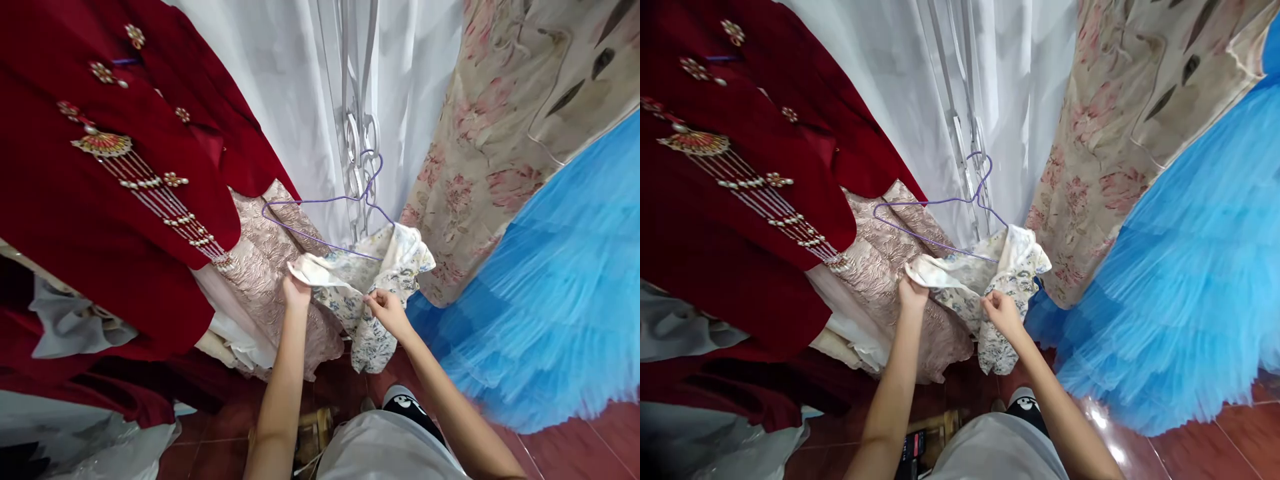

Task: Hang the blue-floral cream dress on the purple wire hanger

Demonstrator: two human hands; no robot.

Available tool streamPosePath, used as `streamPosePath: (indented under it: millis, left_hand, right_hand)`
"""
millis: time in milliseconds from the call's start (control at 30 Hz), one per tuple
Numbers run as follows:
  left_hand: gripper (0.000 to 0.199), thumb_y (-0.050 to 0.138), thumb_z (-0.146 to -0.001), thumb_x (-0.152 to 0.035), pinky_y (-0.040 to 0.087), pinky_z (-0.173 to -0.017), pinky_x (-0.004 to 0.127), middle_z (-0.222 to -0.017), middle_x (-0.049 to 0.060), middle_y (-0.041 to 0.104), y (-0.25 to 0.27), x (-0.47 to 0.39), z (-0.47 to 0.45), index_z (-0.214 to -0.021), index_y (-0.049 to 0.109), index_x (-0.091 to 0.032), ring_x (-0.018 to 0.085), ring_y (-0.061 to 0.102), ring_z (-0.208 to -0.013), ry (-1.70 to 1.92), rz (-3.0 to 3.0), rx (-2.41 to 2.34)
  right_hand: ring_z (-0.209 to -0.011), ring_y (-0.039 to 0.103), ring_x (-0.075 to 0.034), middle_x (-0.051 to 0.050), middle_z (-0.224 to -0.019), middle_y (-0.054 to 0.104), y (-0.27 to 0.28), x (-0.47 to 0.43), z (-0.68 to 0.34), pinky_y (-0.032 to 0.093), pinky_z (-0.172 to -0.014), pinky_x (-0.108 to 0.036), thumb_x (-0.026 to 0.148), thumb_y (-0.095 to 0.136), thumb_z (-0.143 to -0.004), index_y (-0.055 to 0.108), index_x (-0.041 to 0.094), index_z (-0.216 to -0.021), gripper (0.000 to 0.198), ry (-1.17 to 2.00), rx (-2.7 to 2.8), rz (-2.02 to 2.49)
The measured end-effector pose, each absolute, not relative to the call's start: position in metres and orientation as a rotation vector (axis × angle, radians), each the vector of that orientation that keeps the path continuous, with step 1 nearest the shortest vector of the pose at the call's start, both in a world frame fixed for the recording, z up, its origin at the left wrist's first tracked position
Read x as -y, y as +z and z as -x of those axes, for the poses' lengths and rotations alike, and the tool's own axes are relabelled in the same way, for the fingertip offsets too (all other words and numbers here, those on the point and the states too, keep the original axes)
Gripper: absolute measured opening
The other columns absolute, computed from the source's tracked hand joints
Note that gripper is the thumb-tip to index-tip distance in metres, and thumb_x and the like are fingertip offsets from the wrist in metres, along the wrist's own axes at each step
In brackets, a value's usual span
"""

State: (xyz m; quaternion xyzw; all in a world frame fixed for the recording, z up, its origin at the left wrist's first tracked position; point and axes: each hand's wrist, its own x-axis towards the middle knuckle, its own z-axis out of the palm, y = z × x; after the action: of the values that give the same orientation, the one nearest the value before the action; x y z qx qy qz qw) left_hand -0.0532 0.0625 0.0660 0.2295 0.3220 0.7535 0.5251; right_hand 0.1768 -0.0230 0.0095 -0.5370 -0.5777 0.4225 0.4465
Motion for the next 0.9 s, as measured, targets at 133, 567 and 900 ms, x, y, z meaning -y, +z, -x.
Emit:
streamPosePath:
  millis: [133,567,900]
  left_hand:
    - [0.033,0.074,-0.08,-0.049,0.049,-0.068,0.025,-0.08,0.001,0.066,0.043,-0.015,0.024,-0.087,0.065,-0.019,0.016,0.063,-0.074,1.806,-0.815,-0.948]
    - [0.045,0.053,-0.094,-0.061,0.051,-0.077,0.029,-0.092,0.007,0.065,0.033,0.039,-0.028,-0.104,0.065,-0.019,0.019,0.062,-0.086,0.949,-1.677,-0.718]
    - [0.039,0.077,-0.08,-0.048,0.048,-0.075,0.026,-0.101,0.005,0.064,-0.018,0.105,-0.012,-0.103,0.064,-0.019,0.014,0.06,-0.081,0.422,-1.492,-0.579]
  right_hand:
    - [-0.067,0.062,-0.021,-0.005,-0.07,0.068,-0.011,0.031,-0.198,0.048,-0.069,-0.033,0.033,0.066,-0.079,0.064,0.019,-0.076,0.016,0.973,1.597,1.605]
    - [-0.069,0.054,-0.016,-0.001,-0.076,0.064,0.044,0.083,-0.2,0.046,-0.068,-0.028,0.038,0.069,-0.081,0.068,0.017,-0.083,0.021,1.457,1.361,0.991]
    - [-0.056,0.05,-0.018,-0.002,-0.058,0.06,0.1,0.094,-0.29,0.042,-0.053,-0.028,0.032,0.075,-0.06,0.067,0.022,-0.058,0.013,1.013,1.159,1.271]
